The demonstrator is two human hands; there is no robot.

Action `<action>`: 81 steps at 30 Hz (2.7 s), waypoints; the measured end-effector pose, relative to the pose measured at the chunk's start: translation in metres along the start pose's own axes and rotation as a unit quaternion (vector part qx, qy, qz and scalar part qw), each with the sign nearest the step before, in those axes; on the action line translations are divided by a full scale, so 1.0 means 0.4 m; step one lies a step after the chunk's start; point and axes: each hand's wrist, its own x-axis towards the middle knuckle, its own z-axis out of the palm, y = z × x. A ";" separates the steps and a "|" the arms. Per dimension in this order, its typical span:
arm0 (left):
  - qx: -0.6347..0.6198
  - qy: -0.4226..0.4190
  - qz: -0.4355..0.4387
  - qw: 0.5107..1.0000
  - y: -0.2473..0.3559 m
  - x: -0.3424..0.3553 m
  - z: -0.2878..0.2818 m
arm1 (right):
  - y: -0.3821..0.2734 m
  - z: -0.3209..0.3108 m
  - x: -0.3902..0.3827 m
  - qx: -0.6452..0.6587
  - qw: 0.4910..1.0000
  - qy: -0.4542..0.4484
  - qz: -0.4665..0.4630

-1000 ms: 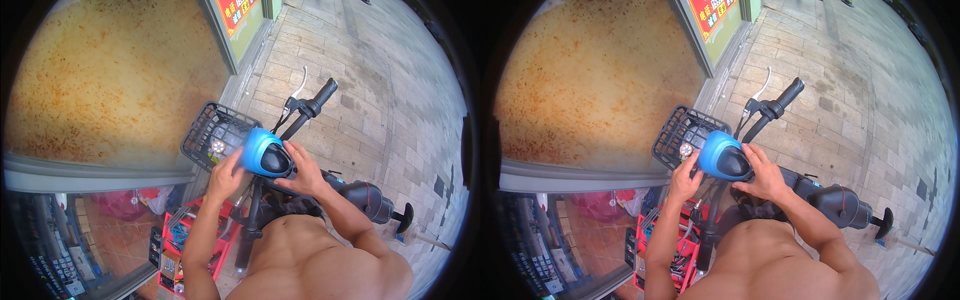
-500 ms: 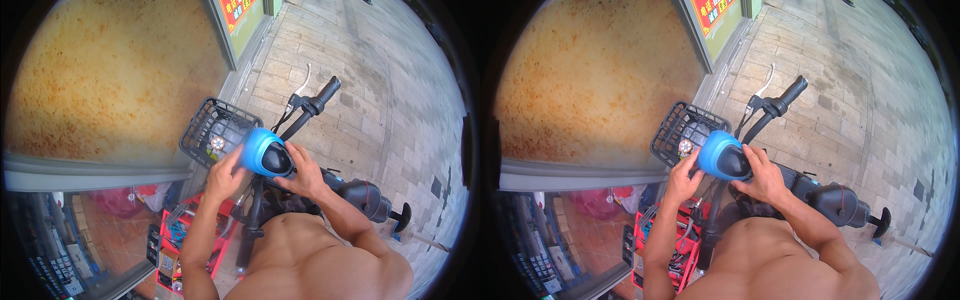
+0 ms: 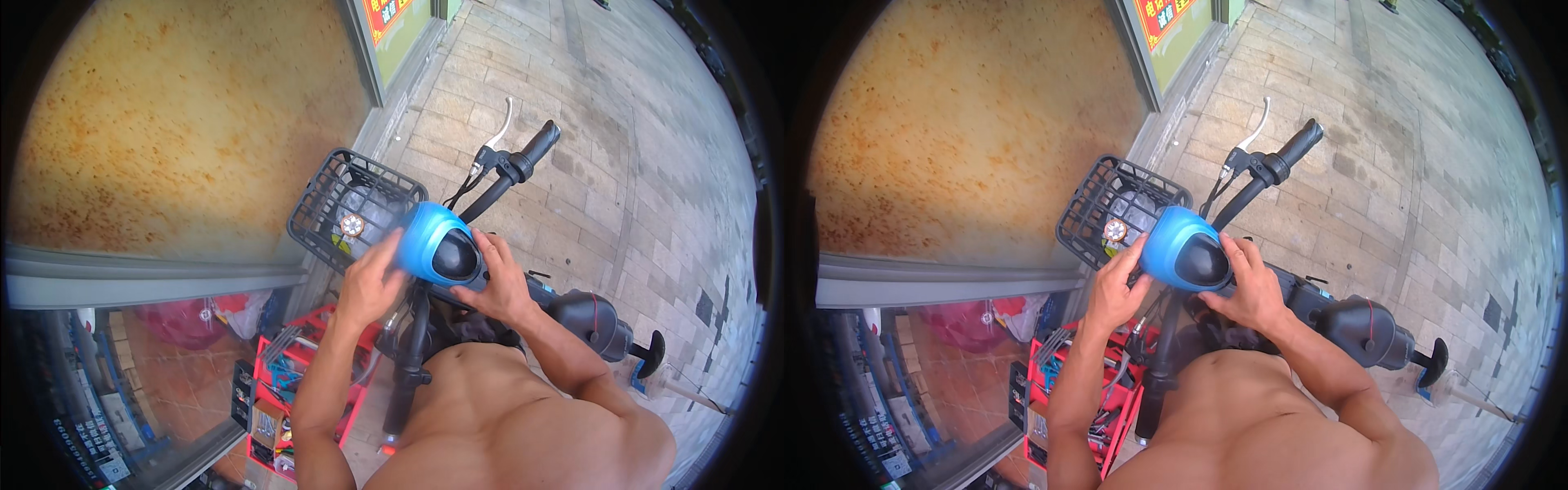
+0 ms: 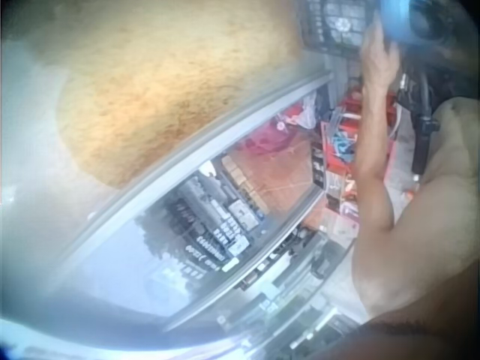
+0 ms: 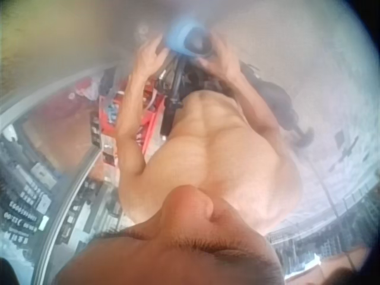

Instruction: The person removes a black plastic cover from the scooter's handlebar area, then installs a blue plastic cover over the same area. The person uses hands to manipulate the covers and aligns them with the handlebar stem.

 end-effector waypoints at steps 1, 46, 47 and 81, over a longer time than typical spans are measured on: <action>0.009 0.002 0.011 1.000 0.001 0.003 0.000 | 0.007 0.000 -0.002 0.002 1.000 0.004 -0.006; -0.486 -0.040 -0.264 0.832 -0.178 -0.014 0.089 | -0.107 0.006 0.137 -0.208 0.971 -0.121 -0.011; -0.484 -0.040 -0.264 0.834 -0.182 -0.011 0.096 | -0.107 0.006 0.134 -0.207 0.971 -0.120 -0.011; -0.426 -0.093 -0.157 0.886 -0.113 0.109 0.112 | 0.014 0.036 0.034 -0.047 0.997 -0.004 -0.056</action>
